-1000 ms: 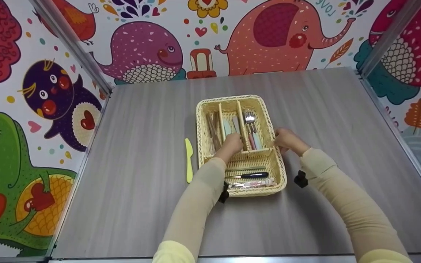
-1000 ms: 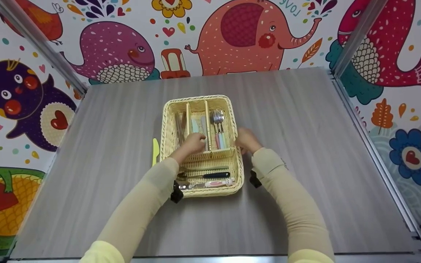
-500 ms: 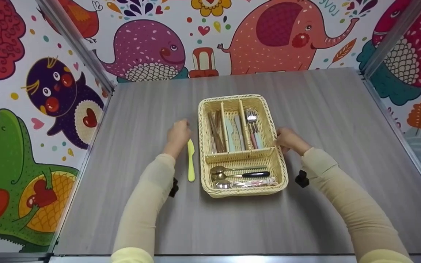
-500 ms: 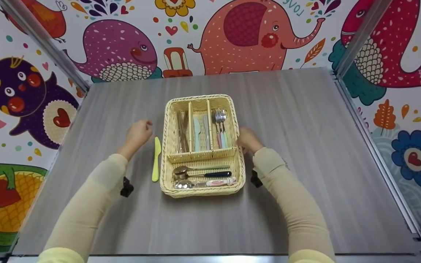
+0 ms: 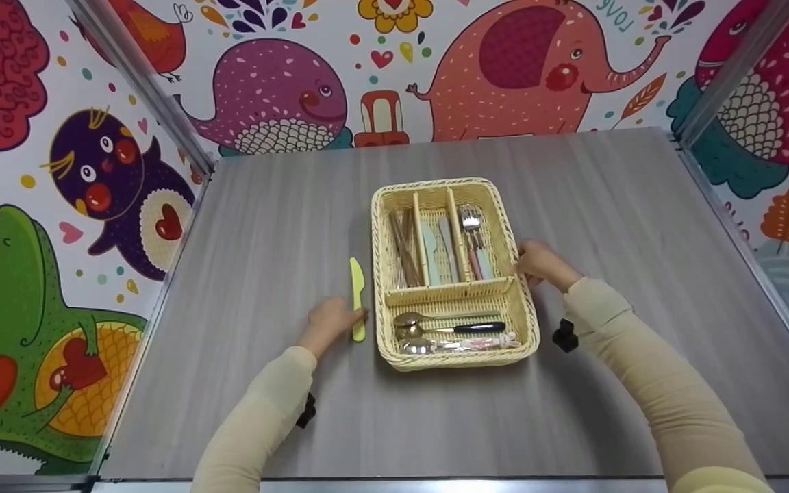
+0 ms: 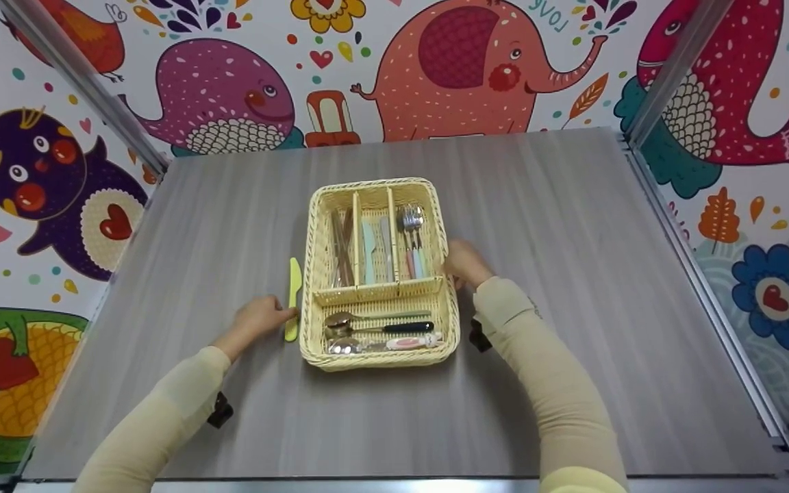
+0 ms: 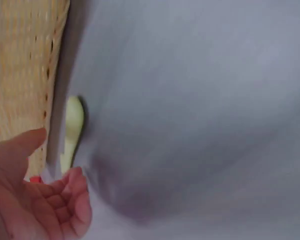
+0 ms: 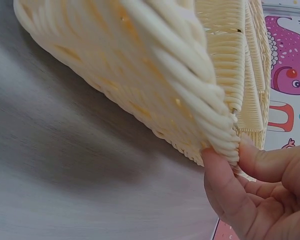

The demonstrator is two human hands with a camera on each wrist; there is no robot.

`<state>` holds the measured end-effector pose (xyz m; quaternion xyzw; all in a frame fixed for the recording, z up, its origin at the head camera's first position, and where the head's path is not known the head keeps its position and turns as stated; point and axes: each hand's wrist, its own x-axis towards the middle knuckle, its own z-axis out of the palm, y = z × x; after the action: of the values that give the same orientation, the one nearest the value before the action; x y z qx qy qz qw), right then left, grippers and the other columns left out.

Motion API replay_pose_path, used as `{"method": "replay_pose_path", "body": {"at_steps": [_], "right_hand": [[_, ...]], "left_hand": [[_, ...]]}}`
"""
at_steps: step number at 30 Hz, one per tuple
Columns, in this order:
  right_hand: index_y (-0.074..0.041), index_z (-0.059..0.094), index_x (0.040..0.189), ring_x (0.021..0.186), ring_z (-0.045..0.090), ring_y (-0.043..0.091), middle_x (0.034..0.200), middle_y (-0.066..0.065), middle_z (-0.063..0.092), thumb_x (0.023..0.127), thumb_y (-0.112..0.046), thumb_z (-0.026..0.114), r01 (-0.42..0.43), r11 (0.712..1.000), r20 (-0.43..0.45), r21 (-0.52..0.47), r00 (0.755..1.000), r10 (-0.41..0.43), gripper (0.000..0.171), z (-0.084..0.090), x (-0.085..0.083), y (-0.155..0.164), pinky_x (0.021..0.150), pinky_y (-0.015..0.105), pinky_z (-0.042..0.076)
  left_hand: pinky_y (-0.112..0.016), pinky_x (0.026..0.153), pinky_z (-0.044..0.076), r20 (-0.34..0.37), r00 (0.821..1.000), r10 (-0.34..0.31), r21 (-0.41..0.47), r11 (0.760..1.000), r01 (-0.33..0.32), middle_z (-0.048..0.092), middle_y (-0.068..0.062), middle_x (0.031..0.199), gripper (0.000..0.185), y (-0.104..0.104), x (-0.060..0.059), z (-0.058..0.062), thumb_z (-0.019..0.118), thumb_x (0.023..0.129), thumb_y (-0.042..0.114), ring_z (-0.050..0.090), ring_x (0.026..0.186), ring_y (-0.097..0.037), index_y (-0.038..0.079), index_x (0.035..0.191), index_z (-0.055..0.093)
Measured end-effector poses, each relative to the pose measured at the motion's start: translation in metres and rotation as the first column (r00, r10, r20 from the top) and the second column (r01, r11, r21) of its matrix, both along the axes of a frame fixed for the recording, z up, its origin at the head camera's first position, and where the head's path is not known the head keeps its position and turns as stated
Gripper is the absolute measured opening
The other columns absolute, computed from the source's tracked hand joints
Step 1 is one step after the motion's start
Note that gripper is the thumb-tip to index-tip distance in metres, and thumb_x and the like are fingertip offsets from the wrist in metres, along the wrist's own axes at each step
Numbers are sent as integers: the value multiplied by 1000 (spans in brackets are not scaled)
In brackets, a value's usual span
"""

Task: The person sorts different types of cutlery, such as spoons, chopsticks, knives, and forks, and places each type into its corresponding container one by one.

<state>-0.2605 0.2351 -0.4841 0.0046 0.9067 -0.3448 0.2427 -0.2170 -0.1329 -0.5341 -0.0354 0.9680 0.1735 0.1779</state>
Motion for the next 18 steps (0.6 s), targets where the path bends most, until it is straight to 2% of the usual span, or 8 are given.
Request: {"method": "replay_pose_path", "body": {"at_steps": [4,7,11,18], "right_hand": [[16,46,107,48,54,12,76,12,53,89,0,50,9,1000,13,-12,1000,-9,25,0,0,-1,53,33,52],[17,46,109,49,54,13,74,12,53,89,1,49,14,1000,22,-19,1000,-14,26,1,0,-1,53,33,52],[17,46,109,49,54,13,76,13,54,89,1,48,11,1000,15,-14,1000,-11,26,0,0,0,52,33,51],[15,47,107,50,54,13,77,13,53,88,1,49,20,1000,2,-22,1000,-20,24,-1,2,-1,56,36,52]], "left_hand": [[-27,50,34,4,1000,-7,5,1000,7,46,-2,61,26,6,5,-3,59,83,25,42,56,-16,11,63,49],[-27,47,34,-17,1000,8,43,999,-8,48,-2,58,23,8,6,-5,56,80,14,44,53,-16,12,59,48],[-25,46,33,-19,999,35,103,994,-33,47,-2,57,24,7,6,-6,53,81,8,45,52,-17,12,58,46],[-24,45,36,-1,999,35,177,984,-34,46,-2,57,24,5,6,-4,54,84,7,45,49,-14,10,62,46]]}}
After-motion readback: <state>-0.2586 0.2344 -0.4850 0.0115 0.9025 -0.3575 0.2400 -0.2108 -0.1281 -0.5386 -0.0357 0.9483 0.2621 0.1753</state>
